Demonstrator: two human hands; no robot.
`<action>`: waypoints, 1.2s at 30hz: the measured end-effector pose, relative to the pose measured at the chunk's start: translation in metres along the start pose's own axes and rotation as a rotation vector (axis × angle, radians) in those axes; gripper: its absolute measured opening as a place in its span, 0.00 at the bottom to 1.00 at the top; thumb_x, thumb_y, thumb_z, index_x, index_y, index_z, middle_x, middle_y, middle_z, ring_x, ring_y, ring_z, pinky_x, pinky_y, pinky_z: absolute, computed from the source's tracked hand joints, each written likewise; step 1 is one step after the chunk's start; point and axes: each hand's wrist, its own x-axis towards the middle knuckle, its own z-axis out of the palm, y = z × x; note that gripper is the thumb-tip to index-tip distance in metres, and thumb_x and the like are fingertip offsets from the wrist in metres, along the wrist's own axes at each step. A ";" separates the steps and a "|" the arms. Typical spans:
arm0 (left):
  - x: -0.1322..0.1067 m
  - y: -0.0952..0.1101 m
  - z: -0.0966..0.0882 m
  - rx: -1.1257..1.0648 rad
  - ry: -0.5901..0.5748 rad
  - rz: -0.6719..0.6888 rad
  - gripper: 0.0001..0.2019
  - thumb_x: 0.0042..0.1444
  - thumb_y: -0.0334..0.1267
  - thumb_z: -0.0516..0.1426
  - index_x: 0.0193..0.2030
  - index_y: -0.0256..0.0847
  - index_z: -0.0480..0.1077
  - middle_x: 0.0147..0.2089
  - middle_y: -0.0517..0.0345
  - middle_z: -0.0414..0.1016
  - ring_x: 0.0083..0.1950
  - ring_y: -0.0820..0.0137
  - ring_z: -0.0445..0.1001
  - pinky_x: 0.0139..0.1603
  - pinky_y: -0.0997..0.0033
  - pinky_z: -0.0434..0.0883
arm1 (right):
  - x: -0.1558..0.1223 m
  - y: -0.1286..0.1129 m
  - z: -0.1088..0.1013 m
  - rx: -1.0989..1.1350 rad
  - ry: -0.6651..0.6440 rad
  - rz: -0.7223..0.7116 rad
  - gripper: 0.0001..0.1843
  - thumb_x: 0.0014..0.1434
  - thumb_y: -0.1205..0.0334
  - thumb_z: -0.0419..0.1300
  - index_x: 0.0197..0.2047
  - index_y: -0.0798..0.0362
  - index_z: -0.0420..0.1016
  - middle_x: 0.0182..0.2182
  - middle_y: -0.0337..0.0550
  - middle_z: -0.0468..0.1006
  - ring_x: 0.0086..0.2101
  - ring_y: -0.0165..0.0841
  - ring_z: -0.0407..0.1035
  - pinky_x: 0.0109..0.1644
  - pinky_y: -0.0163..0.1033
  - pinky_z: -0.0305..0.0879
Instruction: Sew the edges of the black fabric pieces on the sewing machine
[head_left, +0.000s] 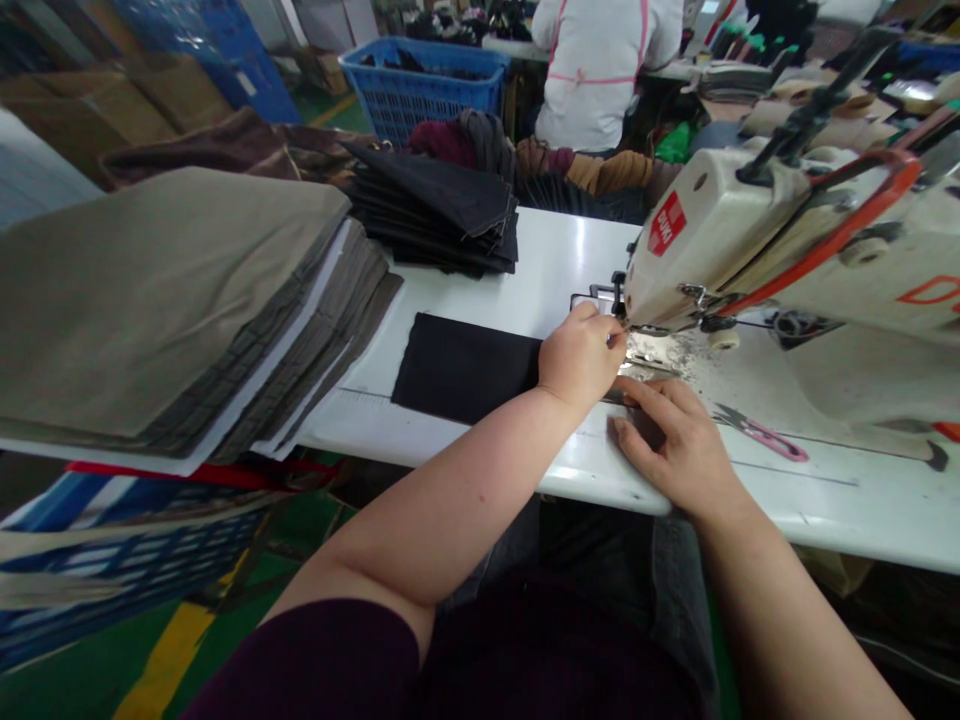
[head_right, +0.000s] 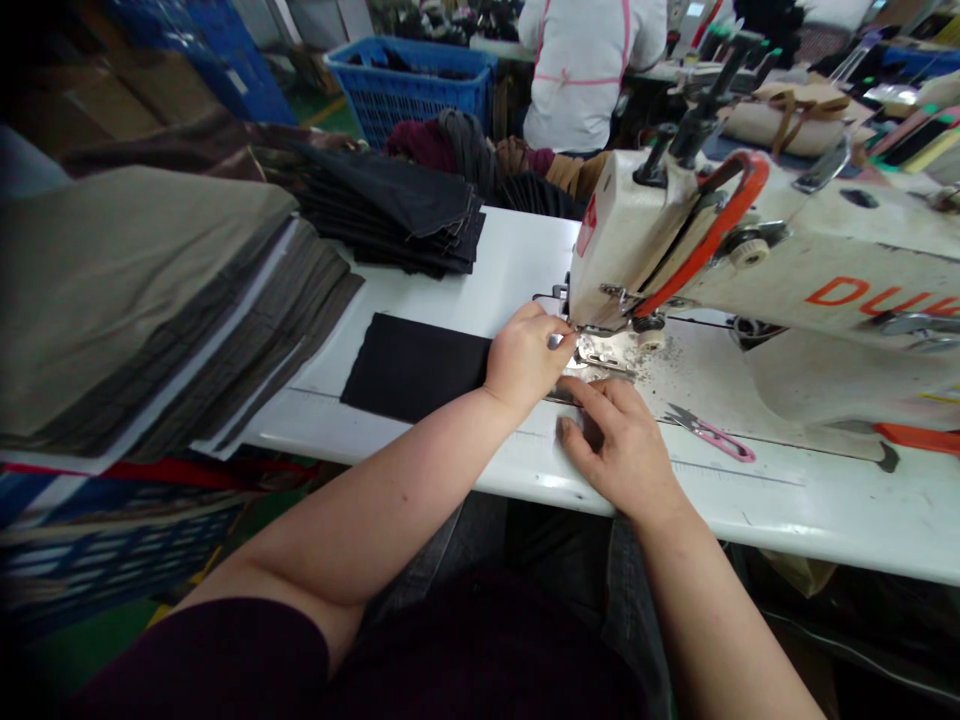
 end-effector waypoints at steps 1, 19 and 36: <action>0.000 0.000 0.000 -0.002 -0.002 0.003 0.07 0.61 0.35 0.60 0.34 0.43 0.79 0.39 0.54 0.75 0.39 0.67 0.74 0.40 0.70 0.69 | 0.000 0.000 -0.001 0.027 0.029 0.017 0.24 0.62 0.59 0.59 0.62 0.47 0.72 0.42 0.48 0.74 0.44 0.42 0.70 0.50 0.50 0.70; 0.000 0.000 -0.003 0.057 -0.046 0.003 0.08 0.63 0.37 0.59 0.36 0.42 0.79 0.42 0.53 0.75 0.40 0.67 0.73 0.39 0.70 0.68 | 0.062 0.041 0.028 0.437 0.389 0.699 0.17 0.46 0.49 0.71 0.30 0.53 0.76 0.27 0.39 0.77 0.26 0.29 0.65 0.30 0.36 0.60; 0.001 -0.003 0.000 0.034 -0.042 0.006 0.09 0.64 0.38 0.58 0.37 0.42 0.80 0.41 0.54 0.74 0.42 0.67 0.73 0.40 0.69 0.68 | 0.069 0.039 0.031 0.439 0.484 0.710 0.09 0.47 0.58 0.68 0.25 0.55 0.76 0.22 0.38 0.75 0.25 0.28 0.63 0.29 0.35 0.58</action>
